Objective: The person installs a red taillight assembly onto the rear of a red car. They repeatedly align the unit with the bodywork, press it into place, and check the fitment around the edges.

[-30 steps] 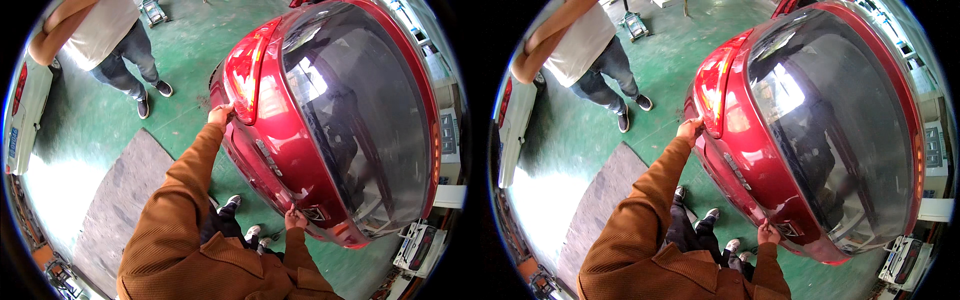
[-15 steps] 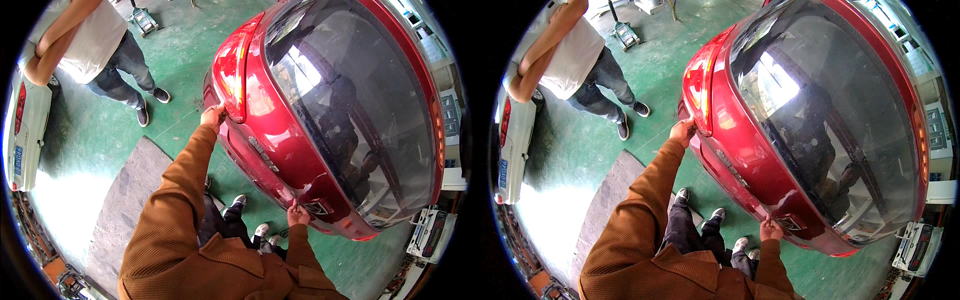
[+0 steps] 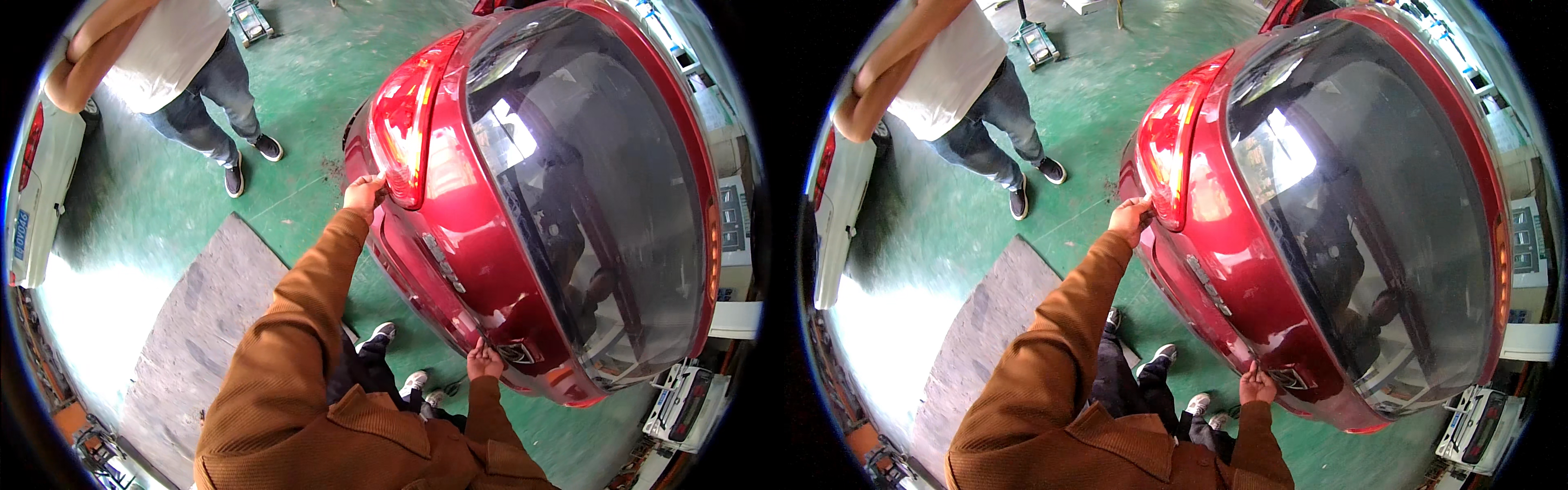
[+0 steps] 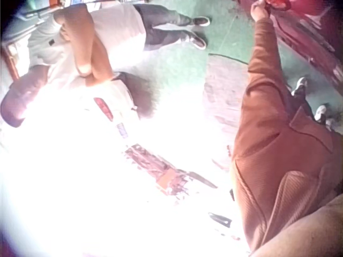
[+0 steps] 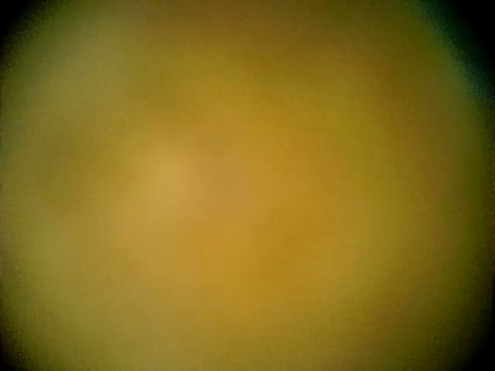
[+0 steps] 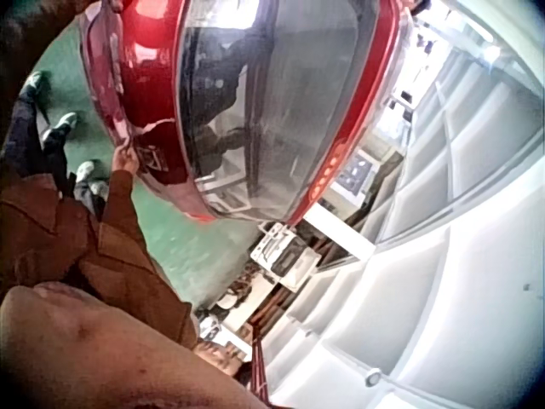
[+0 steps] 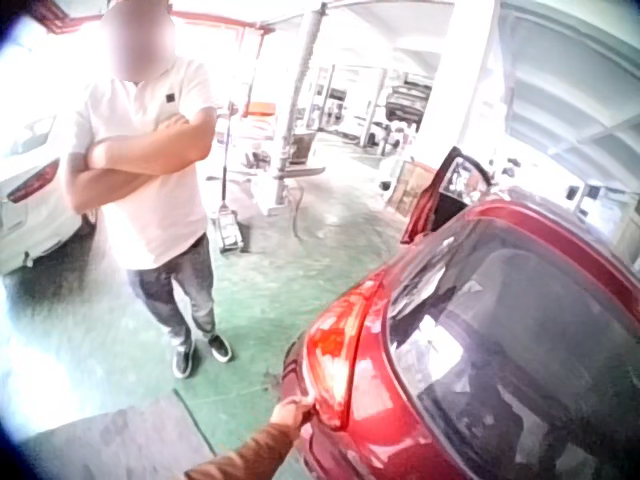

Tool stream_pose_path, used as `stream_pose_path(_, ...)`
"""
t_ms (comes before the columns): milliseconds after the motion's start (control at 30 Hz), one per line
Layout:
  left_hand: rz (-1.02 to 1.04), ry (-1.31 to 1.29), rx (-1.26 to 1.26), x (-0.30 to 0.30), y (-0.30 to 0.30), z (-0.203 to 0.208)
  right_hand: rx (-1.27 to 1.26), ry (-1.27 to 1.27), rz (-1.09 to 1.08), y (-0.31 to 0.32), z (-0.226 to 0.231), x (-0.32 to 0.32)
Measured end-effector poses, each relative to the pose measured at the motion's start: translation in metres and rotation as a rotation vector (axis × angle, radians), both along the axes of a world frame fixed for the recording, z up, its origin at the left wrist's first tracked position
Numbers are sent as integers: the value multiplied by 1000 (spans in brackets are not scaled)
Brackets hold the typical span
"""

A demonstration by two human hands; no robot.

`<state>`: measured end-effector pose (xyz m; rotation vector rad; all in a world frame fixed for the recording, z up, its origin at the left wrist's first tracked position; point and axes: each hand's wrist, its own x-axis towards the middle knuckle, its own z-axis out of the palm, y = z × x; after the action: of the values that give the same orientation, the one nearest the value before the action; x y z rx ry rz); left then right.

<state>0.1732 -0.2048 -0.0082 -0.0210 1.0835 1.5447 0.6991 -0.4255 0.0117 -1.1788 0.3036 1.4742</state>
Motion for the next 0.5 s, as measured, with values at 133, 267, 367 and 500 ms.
stream_pose_path(133,-22,-7,15,-2,0,-3,-14,-48,31,-1,1,-2)
stream_pose_path(267,-30,-39,11,-6,0,1,-104,-131,28,-3,-2,-1)
stream_pose_path(367,-42,-47,18,-8,0,-1,7,-84,93,-7,5,-4)
stream_pose_path(500,-57,-65,44,-10,-1,3,-76,-131,69,-3,6,-4)
